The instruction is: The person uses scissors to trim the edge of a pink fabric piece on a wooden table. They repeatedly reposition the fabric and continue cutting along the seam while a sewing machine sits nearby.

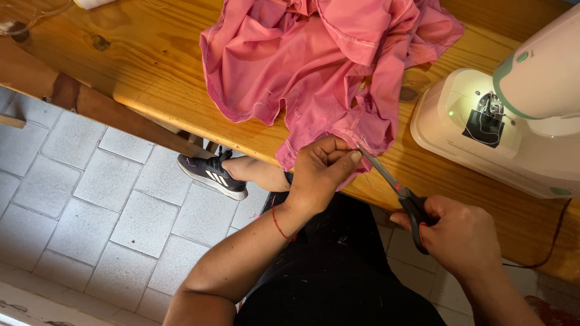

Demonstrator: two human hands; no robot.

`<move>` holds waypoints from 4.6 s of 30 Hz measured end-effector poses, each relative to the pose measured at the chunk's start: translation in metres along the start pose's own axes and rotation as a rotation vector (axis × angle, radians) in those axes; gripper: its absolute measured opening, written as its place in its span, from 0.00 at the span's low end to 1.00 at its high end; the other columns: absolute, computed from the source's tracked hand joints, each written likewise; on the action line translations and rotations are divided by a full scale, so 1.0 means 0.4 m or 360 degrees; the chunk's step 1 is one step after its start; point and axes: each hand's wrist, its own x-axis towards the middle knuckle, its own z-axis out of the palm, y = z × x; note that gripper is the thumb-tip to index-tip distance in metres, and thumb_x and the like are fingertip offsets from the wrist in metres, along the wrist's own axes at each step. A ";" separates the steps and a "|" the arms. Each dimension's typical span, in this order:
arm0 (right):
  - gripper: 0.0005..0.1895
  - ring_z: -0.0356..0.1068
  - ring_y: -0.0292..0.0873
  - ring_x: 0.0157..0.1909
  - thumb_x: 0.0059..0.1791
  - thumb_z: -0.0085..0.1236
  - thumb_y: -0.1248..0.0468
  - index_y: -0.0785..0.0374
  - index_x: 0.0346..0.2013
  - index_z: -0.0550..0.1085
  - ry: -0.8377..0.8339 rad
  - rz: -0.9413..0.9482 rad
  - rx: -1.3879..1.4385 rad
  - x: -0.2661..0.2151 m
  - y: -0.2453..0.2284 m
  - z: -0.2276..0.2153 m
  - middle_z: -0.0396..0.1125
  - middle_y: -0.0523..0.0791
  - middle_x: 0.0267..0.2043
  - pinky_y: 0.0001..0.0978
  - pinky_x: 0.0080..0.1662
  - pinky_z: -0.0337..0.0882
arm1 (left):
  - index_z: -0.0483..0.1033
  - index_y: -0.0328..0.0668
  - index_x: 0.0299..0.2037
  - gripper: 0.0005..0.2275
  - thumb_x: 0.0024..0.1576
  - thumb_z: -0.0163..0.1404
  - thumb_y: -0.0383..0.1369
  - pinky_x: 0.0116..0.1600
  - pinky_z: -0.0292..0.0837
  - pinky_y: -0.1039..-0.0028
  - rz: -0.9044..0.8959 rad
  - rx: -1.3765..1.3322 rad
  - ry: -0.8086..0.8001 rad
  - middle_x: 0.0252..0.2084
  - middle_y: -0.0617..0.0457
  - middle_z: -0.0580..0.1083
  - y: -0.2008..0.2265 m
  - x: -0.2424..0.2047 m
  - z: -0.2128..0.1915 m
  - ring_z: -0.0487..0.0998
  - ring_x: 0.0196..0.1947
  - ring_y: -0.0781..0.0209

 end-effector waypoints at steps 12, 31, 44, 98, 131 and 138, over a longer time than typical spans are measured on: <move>0.33 0.83 0.58 0.45 0.43 0.76 0.23 0.48 0.31 0.84 -0.0124 0.0031 -0.0001 0.000 -0.015 -0.042 0.82 0.44 0.30 0.51 0.50 0.76 | 0.83 0.24 0.53 0.06 0.76 0.56 0.23 0.61 0.95 0.62 0.0048 -0.0184 -0.0012 0.47 0.32 0.88 -0.007 0.002 0.010 0.94 0.47 0.46; 0.38 0.80 0.58 0.40 0.43 0.72 0.19 0.50 0.28 0.81 -0.0043 -0.0043 -0.0082 0.002 0.027 -0.018 0.76 0.45 0.26 0.52 0.47 0.73 | 0.86 0.31 0.56 0.08 0.73 0.63 0.30 0.58 0.95 0.70 0.0011 -0.0222 0.0123 0.43 0.47 0.88 -0.020 -0.017 0.009 0.93 0.47 0.58; 0.36 0.79 0.58 0.38 0.43 0.76 0.22 0.50 0.27 0.78 0.0199 -0.0274 -0.0002 -0.004 0.034 -0.007 0.75 0.44 0.25 0.56 0.44 0.74 | 0.88 0.31 0.51 0.05 0.72 0.64 0.27 0.54 0.94 0.73 0.0133 -0.0130 0.0180 0.43 0.45 0.89 -0.048 -0.020 0.011 0.94 0.45 0.57; 0.32 0.76 0.50 0.35 0.45 0.79 0.26 0.50 0.33 0.85 0.0104 0.0151 0.0106 0.010 0.077 -0.053 0.76 0.43 0.26 0.43 0.48 0.72 | 0.82 0.46 0.56 0.05 0.77 0.57 0.35 0.60 0.75 0.77 0.0633 0.0065 0.0443 0.48 0.61 0.82 0.003 0.018 -0.061 0.79 0.48 0.72; 0.26 0.82 0.57 0.61 0.52 0.66 0.66 0.54 0.67 0.82 0.0427 -0.1381 0.0383 0.124 -0.128 -0.076 0.81 0.48 0.65 0.54 0.56 0.80 | 0.71 0.52 0.83 0.39 0.60 0.41 0.12 0.76 0.83 0.63 0.0778 0.1218 -0.0683 0.66 0.50 0.85 0.128 -0.141 -0.001 0.88 0.65 0.50; 0.38 0.80 0.73 0.47 0.53 0.66 0.71 0.57 0.80 0.82 0.0851 -0.1332 -0.0065 0.175 -0.219 -0.148 0.81 0.58 0.55 0.67 0.54 0.82 | 0.64 0.47 0.87 0.43 0.56 0.62 0.29 0.74 0.75 0.42 0.0849 0.2943 0.0758 0.82 0.39 0.73 0.248 0.007 -0.296 0.72 0.81 0.33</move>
